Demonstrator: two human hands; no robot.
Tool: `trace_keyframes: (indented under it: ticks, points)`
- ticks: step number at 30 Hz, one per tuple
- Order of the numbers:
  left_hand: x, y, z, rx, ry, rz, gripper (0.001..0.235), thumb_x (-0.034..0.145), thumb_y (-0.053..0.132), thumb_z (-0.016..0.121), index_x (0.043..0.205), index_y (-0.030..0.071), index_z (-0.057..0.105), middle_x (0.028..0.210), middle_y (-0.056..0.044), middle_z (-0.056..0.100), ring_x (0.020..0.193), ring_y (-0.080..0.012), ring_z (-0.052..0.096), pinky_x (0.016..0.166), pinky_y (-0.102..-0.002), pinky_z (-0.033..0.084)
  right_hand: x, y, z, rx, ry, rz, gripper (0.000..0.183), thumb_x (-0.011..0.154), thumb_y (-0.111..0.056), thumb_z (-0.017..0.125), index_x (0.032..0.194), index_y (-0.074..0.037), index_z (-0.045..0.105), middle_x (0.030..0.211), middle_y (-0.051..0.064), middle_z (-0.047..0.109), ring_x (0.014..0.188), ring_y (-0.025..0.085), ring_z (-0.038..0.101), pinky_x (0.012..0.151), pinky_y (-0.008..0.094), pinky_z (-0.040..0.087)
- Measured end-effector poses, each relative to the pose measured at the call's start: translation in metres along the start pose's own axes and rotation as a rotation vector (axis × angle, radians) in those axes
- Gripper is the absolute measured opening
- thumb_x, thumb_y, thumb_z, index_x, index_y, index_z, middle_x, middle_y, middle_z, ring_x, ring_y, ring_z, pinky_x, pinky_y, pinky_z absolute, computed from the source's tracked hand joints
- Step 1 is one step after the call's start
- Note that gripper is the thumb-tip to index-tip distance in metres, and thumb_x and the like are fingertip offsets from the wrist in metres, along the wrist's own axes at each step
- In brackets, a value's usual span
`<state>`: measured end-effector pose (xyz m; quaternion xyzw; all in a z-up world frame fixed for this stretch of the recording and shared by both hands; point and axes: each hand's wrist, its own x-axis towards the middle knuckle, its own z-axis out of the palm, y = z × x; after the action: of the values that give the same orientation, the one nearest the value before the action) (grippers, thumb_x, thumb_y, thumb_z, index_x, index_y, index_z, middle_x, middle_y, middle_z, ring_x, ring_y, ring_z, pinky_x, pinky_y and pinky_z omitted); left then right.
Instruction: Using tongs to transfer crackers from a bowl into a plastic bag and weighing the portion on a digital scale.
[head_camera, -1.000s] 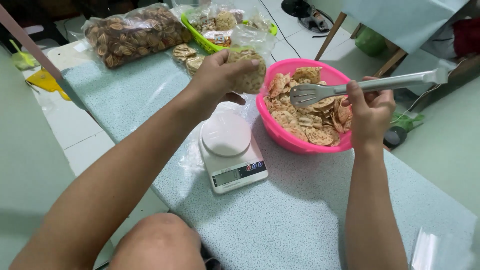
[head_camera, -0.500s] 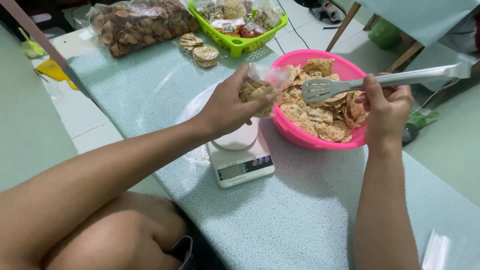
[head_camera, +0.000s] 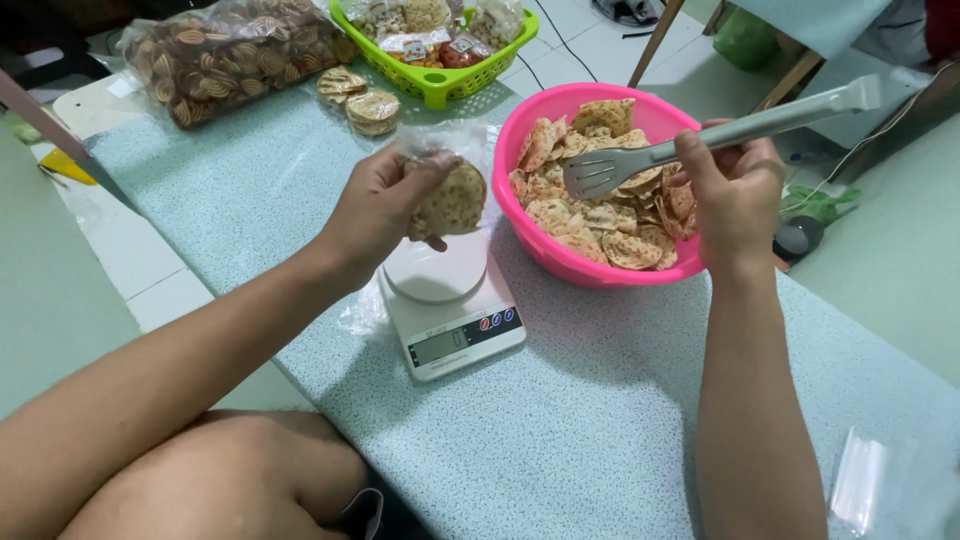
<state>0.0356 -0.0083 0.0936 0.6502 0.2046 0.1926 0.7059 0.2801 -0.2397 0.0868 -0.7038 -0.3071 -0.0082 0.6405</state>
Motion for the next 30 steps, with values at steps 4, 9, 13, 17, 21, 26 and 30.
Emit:
trace_keyframes:
  ticks: [4, 9, 13, 17, 21, 26, 30]
  points:
    - [0.001, -0.017, -0.002, 0.074, -0.075, 0.097, 0.034, 0.1, 0.031, 0.062, 0.123, 0.006, 0.063, 0.102, -0.018, 0.073, 0.082, -0.0288, 0.076, 0.057, -0.037, 0.067, -0.005, 0.005, -0.001, 0.007, -0.053, -0.168, 0.035, 0.108, -0.019, 0.077, 0.124, 0.004, 0.058, 0.092, 0.012, 0.067, 0.076, 0.017, 0.072, 0.073, 0.025, 0.054]
    - [-0.007, 0.002, -0.01, 0.261, -0.074, 0.105, 0.034, 0.101, 0.03, 0.057, 0.122, 0.005, 0.064, 0.101, -0.019, 0.072, 0.084, -0.0305, 0.074, 0.058, -0.036, 0.065, -0.003, 0.013, -0.004, 0.009, -0.045, -0.146, 0.031, 0.106, -0.016, 0.076, 0.123, 0.003, 0.058, 0.09, 0.01, 0.067, 0.073, 0.014, 0.071, 0.074, 0.025, 0.056]
    - [-0.028, 0.048, -0.005, 0.347, -0.066, 0.137, 0.033, 0.101, 0.028, 0.056, 0.123, 0.004, 0.065, 0.097, -0.022, 0.071, 0.08, -0.0336, 0.074, 0.055, -0.037, 0.065, -0.002, 0.011, -0.004, 0.03, -0.049, -0.14, 0.032, 0.106, -0.018, 0.076, 0.123, 0.002, 0.059, 0.09, 0.011, 0.068, 0.073, 0.015, 0.072, 0.074, 0.025, 0.057]
    - [-0.053, 0.076, -0.006, 0.371, 0.017, 0.155, 0.029, 0.096, 0.032, 0.058, 0.117, 0.012, 0.065, 0.097, -0.007, 0.07, 0.077, -0.0179, 0.071, 0.046, -0.029, 0.058, -0.002, 0.002, 0.0, -0.012, 0.0, 0.027, 0.028, 0.1, -0.026, 0.078, 0.114, -0.009, 0.062, 0.094, 0.001, 0.071, 0.067, 0.009, 0.068, 0.065, 0.019, 0.059]
    - [-0.09, 0.078, -0.01, 0.219, 0.108, 0.243, 0.031, 0.096, 0.034, 0.056, 0.117, 0.011, 0.052, 0.101, -0.007, 0.064, 0.079, -0.0171, 0.066, 0.043, -0.026, 0.052, -0.005, 0.002, -0.001, -0.029, 0.009, 0.042, 0.034, 0.1, -0.029, 0.078, 0.117, -0.008, 0.059, 0.098, 0.002, 0.071, 0.069, 0.01, 0.068, 0.067, 0.019, 0.06]
    - [-0.113, 0.007, -0.016, 0.06, 0.185, 0.225, 0.028, 0.1, 0.033, 0.053, 0.111, 0.007, 0.051, 0.11, -0.017, 0.063, 0.087, -0.0262, 0.069, 0.047, -0.024, 0.06, -0.006, 0.0, -0.001, -0.045, 0.028, 0.044, 0.028, 0.102, -0.026, 0.078, 0.116, -0.009, 0.06, 0.095, 0.001, 0.07, 0.071, 0.009, 0.069, 0.068, 0.019, 0.061]
    - [-0.132, -0.046, 0.011, -0.246, 0.208, 0.141, 0.031, 0.101, 0.035, 0.053, 0.106, 0.005, 0.056, 0.096, -0.018, 0.069, 0.068, -0.0277, 0.072, 0.037, -0.023, 0.059, -0.002, 0.009, -0.003, 0.004, 0.049, 0.042, 0.026, 0.102, -0.024, 0.078, 0.115, -0.01, 0.06, 0.097, 0.001, 0.067, 0.084, 0.01, 0.068, 0.072, 0.02, 0.064]
